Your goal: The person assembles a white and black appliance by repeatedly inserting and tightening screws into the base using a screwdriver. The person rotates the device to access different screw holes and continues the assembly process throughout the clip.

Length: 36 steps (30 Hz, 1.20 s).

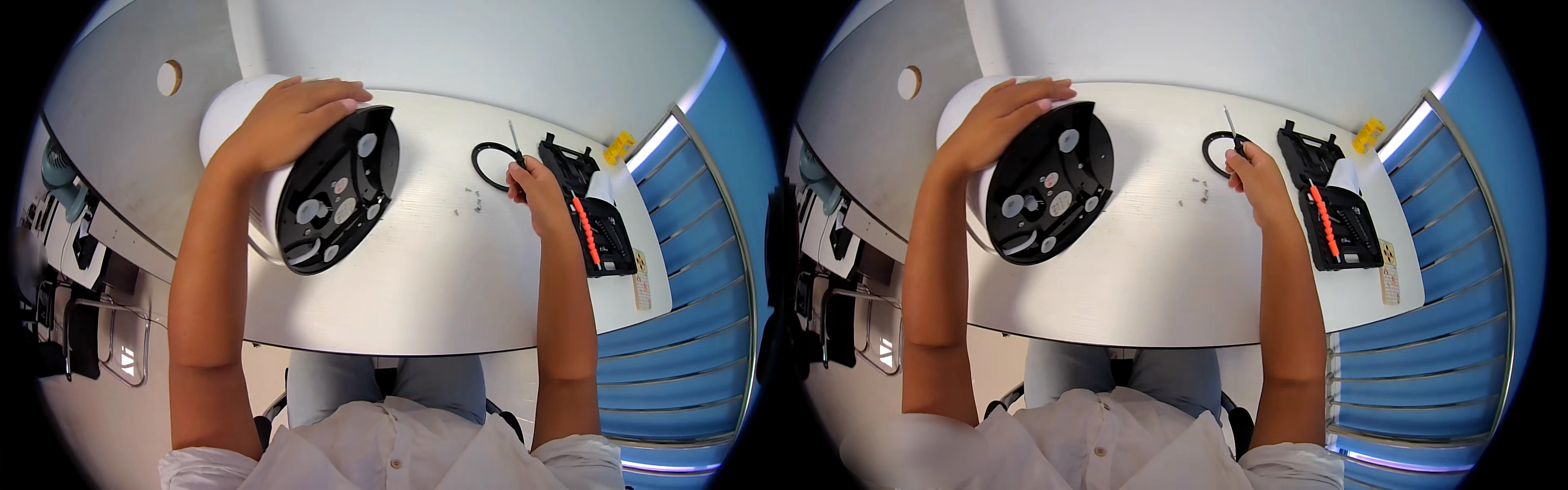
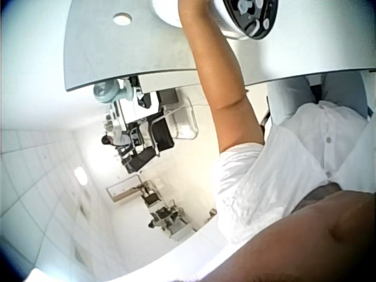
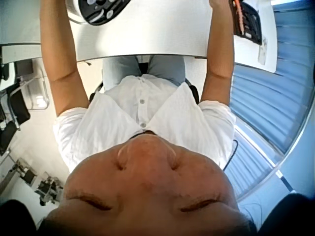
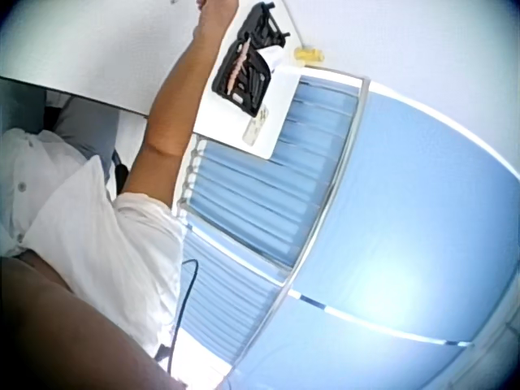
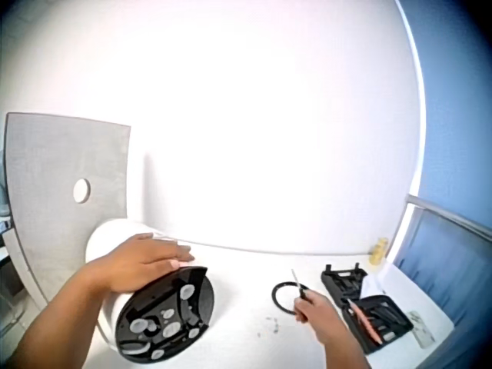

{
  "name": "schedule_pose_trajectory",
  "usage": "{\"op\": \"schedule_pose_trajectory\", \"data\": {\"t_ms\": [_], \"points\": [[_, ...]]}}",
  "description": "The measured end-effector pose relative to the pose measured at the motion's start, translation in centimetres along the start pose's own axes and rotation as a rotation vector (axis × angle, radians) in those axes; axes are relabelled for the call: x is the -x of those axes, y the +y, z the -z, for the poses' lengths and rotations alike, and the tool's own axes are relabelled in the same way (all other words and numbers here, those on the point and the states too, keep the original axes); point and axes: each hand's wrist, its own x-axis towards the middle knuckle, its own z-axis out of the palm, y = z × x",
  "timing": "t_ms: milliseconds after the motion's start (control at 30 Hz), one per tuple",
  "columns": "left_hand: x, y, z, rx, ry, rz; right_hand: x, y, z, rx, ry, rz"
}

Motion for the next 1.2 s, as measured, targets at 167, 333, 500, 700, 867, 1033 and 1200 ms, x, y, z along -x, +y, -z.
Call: {"op": "schedule_pose_trajectory", "data": {"t_ms": [167,333,500,700,867,1033,1200], "points": [[-0.8,0.4,0.1,0.013,-0.064,0.015,-2.5,5.0,0.6,0.565,-0.080,0.214],[-0.9,0.7,0.4,0.001,-0.092,0.018,-0.9,3.4,-4.0,0.773,-0.151,0.125],[-1.2,0.0,0.5,0.017,-0.119,0.005,0.3,3.5,-6.3,0.937,-0.073,0.082],[-0.9,0.9,0.5,0.021,-0.112,0.030,0.6,4.7,-7.0,1.056,-0.014,0.180],[-0.4,0.4,0.6,0.026,-0.108,-0.006,0.2,4.5,-6.3,0.868,-0.084,0.177],[-0.4,0.3,0.9,0.038,-0.131,0.021,0.4,2.7,-5.7,0.253,-0.072,0.160],[-0.8,0.2,0.5,0.043,-0.092,-0.024,-0.5,-2.0,-6.8,-0.301,-0.158,0.203]]}}
